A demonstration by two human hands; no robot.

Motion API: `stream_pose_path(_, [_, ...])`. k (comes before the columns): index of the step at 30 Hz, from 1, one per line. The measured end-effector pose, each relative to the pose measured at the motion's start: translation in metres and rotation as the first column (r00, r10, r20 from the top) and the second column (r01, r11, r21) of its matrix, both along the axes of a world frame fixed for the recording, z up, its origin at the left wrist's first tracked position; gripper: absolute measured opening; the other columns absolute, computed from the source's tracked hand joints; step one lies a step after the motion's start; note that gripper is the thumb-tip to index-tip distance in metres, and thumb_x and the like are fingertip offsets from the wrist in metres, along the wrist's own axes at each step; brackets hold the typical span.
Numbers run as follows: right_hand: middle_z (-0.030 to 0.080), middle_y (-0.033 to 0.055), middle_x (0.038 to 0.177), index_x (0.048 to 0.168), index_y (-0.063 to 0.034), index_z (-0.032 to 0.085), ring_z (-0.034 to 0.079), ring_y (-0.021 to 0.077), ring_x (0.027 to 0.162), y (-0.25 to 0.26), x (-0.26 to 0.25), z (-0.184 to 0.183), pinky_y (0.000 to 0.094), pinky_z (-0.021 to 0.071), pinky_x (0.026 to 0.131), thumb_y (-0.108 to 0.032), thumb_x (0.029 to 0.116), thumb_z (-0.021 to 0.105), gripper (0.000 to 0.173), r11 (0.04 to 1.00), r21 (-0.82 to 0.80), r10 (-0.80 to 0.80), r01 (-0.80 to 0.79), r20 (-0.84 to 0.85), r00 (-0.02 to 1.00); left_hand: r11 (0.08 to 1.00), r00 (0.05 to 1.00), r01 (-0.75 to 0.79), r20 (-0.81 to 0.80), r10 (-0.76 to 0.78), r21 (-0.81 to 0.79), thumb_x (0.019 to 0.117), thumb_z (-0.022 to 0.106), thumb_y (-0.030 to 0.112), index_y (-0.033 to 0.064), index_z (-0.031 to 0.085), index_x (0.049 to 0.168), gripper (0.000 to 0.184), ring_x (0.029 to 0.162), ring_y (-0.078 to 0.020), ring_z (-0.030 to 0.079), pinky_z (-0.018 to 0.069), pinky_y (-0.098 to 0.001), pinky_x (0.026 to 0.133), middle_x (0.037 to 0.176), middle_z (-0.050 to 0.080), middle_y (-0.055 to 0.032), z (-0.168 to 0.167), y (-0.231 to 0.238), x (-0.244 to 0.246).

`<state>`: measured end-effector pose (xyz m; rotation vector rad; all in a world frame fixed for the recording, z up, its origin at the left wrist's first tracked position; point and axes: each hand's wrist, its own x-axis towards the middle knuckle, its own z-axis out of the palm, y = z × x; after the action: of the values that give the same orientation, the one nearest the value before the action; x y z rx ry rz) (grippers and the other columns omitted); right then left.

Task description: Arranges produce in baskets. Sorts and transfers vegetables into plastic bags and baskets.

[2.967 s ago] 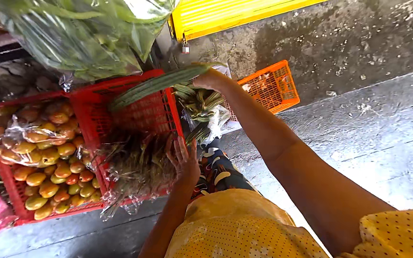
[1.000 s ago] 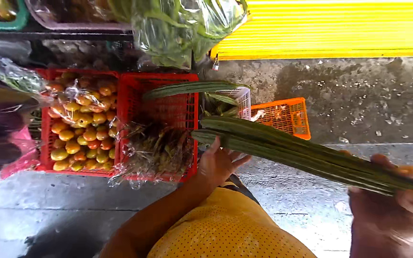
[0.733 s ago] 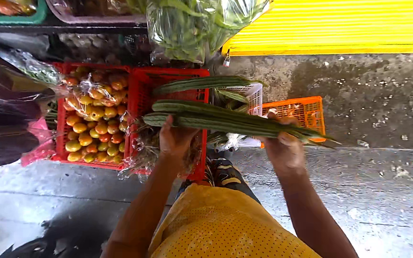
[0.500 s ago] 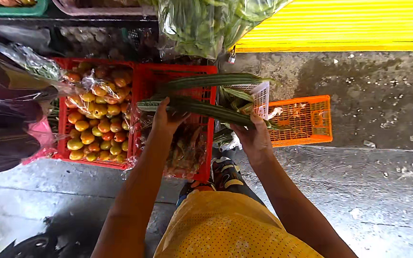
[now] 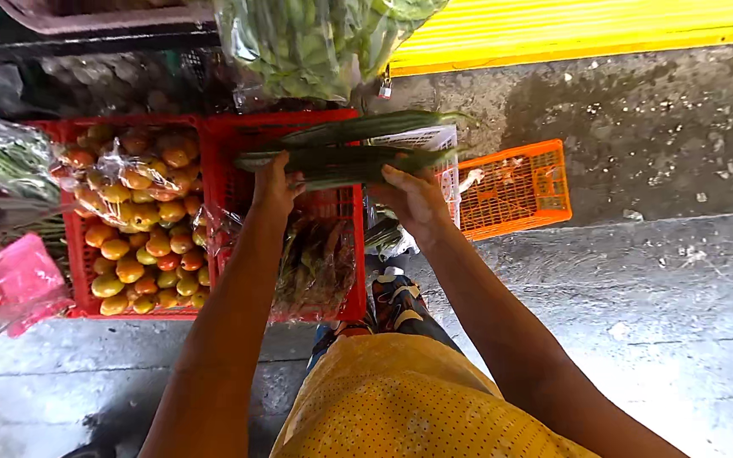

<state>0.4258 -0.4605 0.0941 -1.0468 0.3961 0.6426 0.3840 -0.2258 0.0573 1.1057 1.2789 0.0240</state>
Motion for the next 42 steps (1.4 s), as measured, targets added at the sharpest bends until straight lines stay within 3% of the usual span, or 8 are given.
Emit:
stream_pose_path(7, [0.068,0.0173,0.116,0.142,-0.0022,0.044,0.073,0.029,0.09,-0.016,0.011,-0.039,0.0471,0.0639,0.068,-0.027,0.1007,0.067,0.053,0.854,-0.448,0.368,-0.265,0.16,0.916,0.984,0.985,0.161,-0.075,-0.155,0.081,0.1035,0.057,0.032,0.0152,0.031,0.155,0.06,0.135,-0.0313,0.05,0.0524,-0.052,0.098,0.155,0.042,-0.0126,-0.02,-0.03,-0.026])
stream_pose_path(11, [0.067,0.0164,0.123,0.128,0.0014,0.059,0.07,0.0245,0.103,-0.057,0.029,-0.064,0.0432,0.0611,0.084,-0.014,0.098,0.067,0.035,0.548,-0.628,0.798,-0.553,0.195,0.57,0.944,0.951,0.308,-0.054,-0.304,0.117,0.1037,0.056,0.025,0.0136,0.029,0.157,0.061,0.134,-0.0292,0.052,0.052,-0.0501,0.098,0.153,0.044,-0.0156,-0.02,-0.051,-0.04])
stream_pose_path(15, [0.067,0.0196,0.126,0.124,-0.0014,0.067,0.066,0.0345,0.116,-0.081,0.018,-0.134,0.0562,0.0531,0.101,-0.001,0.088,0.07,0.036,0.3,-0.804,0.885,-0.512,0.035,0.464,0.89,0.915,0.398,-0.023,-0.403,0.223,0.1013,0.06,0.023,0.009,0.042,0.15,0.054,0.129,-0.0261,0.055,0.0537,-0.0459,0.099,0.152,0.044,-0.0151,-0.01,-0.092,-0.067])
stream_pose_path(22, [0.032,0.0198,0.163,0.136,-0.0134,0.065,0.056,0.049,0.126,-0.016,-0.043,-0.209,0.0679,0.054,0.089,0.008,0.0739,0.078,0.067,-0.076,-0.842,0.987,-0.534,-0.14,0.08,0.585,0.684,0.671,-0.078,-0.725,0.456,0.1014,0.061,0.017,0.0079,0.059,0.135,0.035,0.132,-0.0228,0.055,0.0542,-0.0416,0.102,0.154,0.045,-0.0117,-0.003,-0.17,-0.138])
stream_pose_path(25, [0.005,0.017,0.172,0.142,-0.0168,0.062,0.03,0.0604,0.142,-0.001,-0.064,-0.234,0.0799,0.0432,0.092,0.004,0.0811,0.077,0.066,-0.163,-0.84,0.975,-0.517,-0.217,0.045,0.435,0.62,0.664,-0.124,-0.774,0.608,0.0992,0.061,0.017,0.0071,0.065,0.129,0.031,0.14,-0.0296,0.047,0.0454,-0.0456,0.111,0.153,0.047,-0.0161,-0.015,-0.179,-0.157])
stream_pose_path(28, [0.003,0.0121,0.174,0.144,-0.0242,0.06,0.009,0.0633,0.149,-0.009,-0.078,-0.257,0.088,0.0319,0.095,-0.002,0.0907,0.071,0.059,-0.148,-0.806,0.972,-0.573,-0.225,0.065,0.375,0.605,0.632,-0.129,-0.786,0.678,0.098,0.061,0.015,0.003,0.068,0.122,0.028,0.136,-0.0348,0.049,0.0434,-0.0483,0.112,0.145,0.053,-0.0213,-0.023,-0.18,-0.165])
stream_pose_path(31, [0.04,0.0272,0.157,0.147,-0.0234,0.056,0.032,0.0645,0.139,-0.026,-0.082,-0.255,0.0858,0.035,0.095,-0.003,0.094,0.067,0.058,-0.127,-0.808,0.977,-0.576,-0.203,0.07,0.372,0.613,0.632,-0.146,-0.776,0.68,0.0974,0.061,0.015,0.002,0.07,0.119,0.027,0.132,-0.0341,0.053,0.0444,-0.0466,0.109,0.14,0.058,-0.0213,-0.023,-0.18,-0.162])
stream_pose_path(42, [0.063,0.0186,0.138,0.122,-0.0065,0.072,0.056,0.0412,0.133,-0.157,-0.052,-0.19,0.0587,0.0457,0.11,0.01,0.084,0.068,0.042,0.226,-0.879,0.971,-0.42,0.167,0.172,0.424,0.649,0.604,-0.107,-0.753,0.675,0.0993,0.059,0.012,0.0025,0.069,0.12,0.025,0.124,-0.0271,0.06,0.0497,-0.0439,0.104,0.132,0.065,-0.0142,-0.013,-0.174,-0.157])
